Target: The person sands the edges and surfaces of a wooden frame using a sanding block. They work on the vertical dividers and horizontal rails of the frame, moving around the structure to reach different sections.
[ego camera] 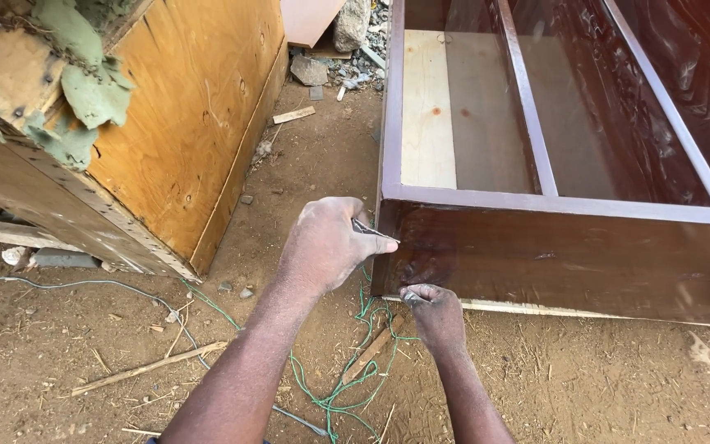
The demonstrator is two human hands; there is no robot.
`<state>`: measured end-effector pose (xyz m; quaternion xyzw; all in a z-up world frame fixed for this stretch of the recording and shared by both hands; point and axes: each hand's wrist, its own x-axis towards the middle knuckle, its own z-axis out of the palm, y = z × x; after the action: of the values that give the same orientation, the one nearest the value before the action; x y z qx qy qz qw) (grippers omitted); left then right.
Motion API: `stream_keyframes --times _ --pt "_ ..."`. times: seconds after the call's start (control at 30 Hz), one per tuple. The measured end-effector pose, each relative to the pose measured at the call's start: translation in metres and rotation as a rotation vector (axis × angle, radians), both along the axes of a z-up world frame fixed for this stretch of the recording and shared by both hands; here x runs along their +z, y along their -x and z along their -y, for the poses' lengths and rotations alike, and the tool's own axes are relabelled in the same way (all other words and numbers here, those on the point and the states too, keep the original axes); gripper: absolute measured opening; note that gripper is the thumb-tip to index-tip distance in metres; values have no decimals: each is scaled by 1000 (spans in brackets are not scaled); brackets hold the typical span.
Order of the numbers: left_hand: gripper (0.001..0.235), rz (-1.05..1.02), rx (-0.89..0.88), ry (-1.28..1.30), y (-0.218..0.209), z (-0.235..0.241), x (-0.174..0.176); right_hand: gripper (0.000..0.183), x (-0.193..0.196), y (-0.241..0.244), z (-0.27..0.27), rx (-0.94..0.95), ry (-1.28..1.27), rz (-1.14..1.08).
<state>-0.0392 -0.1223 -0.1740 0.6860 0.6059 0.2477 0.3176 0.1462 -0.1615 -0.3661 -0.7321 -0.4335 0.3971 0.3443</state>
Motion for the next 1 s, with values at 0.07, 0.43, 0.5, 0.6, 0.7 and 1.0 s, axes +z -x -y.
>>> stream_keyframes --times 0.07,0.43,0.5,0.6,0.7,1.0 --pt "31 160 -45 -48 5 -4 -10 13 -1 3 -1 -27 4 -22" --pt "26 594 -182 -506 3 -12 -23 13 -4 -1 -7 -51 31 -44" --pt "26 702 -168 -514 1 -10 -19 12 -16 -6 -5 -30 41 -33" --pt "28 608 -142 -590 5 -18 -46 16 -12 -2 -8 3 26 5" --pt "27 589 -129 -478 4 -17 -58 15 -8 -1 -3 -7 43 -28" --pt "29 592 -216 -399 8 -12 -69 17 -24 -4 -5 4 90 -6"
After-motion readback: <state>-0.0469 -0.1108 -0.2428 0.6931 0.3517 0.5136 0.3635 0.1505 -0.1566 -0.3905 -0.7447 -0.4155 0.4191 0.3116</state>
